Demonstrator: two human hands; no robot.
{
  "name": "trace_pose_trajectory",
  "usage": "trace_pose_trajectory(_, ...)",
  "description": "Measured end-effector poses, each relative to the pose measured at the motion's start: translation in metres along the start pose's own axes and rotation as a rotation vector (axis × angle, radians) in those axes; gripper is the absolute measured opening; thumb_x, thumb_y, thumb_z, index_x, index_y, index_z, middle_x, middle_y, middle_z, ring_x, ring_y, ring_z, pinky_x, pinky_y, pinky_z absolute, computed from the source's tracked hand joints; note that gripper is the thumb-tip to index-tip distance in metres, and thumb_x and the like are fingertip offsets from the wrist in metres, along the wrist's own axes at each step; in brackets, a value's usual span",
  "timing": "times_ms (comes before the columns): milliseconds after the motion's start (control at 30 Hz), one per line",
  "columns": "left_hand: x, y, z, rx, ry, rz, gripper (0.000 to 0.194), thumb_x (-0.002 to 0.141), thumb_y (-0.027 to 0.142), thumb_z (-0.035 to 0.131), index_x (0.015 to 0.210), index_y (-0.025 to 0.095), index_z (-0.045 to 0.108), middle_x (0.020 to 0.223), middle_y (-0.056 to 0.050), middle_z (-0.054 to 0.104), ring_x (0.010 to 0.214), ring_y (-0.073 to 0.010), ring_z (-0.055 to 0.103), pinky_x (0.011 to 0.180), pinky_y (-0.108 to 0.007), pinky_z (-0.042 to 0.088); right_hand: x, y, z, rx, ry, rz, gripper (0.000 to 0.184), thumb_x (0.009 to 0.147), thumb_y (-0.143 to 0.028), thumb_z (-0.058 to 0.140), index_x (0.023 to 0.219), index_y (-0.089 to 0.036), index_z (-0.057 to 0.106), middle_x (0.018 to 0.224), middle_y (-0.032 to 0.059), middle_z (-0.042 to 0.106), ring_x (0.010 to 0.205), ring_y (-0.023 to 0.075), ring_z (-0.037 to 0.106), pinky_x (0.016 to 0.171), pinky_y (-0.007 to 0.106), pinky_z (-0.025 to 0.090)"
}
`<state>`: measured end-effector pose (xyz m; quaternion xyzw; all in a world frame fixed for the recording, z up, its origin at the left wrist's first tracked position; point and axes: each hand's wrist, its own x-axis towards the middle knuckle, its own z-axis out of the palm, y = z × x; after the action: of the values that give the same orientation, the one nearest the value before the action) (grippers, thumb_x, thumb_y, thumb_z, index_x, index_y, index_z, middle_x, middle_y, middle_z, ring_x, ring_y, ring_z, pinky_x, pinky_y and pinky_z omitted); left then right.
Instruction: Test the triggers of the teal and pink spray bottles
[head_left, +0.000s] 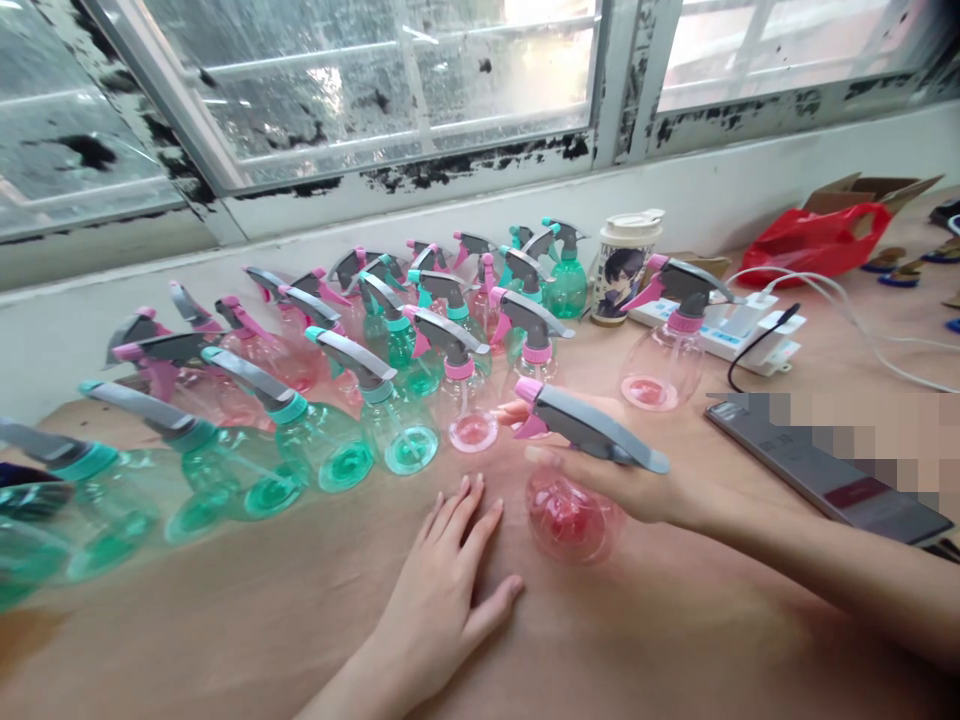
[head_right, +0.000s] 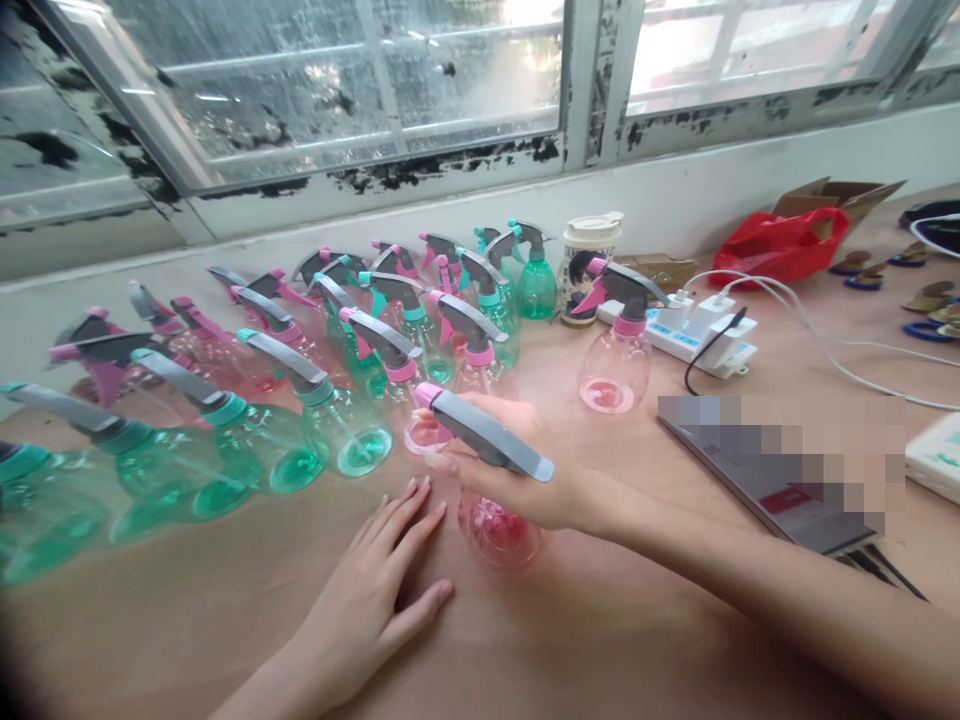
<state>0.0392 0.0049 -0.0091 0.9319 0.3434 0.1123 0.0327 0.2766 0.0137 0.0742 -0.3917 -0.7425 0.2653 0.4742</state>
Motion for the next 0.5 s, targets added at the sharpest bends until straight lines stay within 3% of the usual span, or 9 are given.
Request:
trace_pose_trajectory(333,0.0005,0.0005,-0.0014,0.042,-0.031,0.001,0.059,0.095,0.046,0.051,0.144,0.016,0.042,0.155,-0.019,0.035,0.142,-0.0358,0.035,0.109,-0.061,0.038,-0.0037,0.0072,0.0017,0.025,-0.001,0.006,0.028,0.092,-0.033,0.055,0.117,-0.025,0.065,0.085,0.0031,0.069,0.073,0.0202,0.065,0.07,0.035,0.055)
trace_pose_trajectory(500,0.0011,0.0012,-0.0009,0.033,-0.032,-0.006,0.059,0.094,0.046,0.051,0.144,0.015,0.043,0.155,-0.019,0.035,0.142,-0.0359,0.035,0.109,-0.061,0.037,-0.0053,0.0095,0.0016,0.054,-0.009,0.022,0.02,0.091,-0.031,0.058,0.106,-0.024,0.068,0.079,0.0022,0.069,0.072,0.0208,0.066,0.07,0.036,0.055)
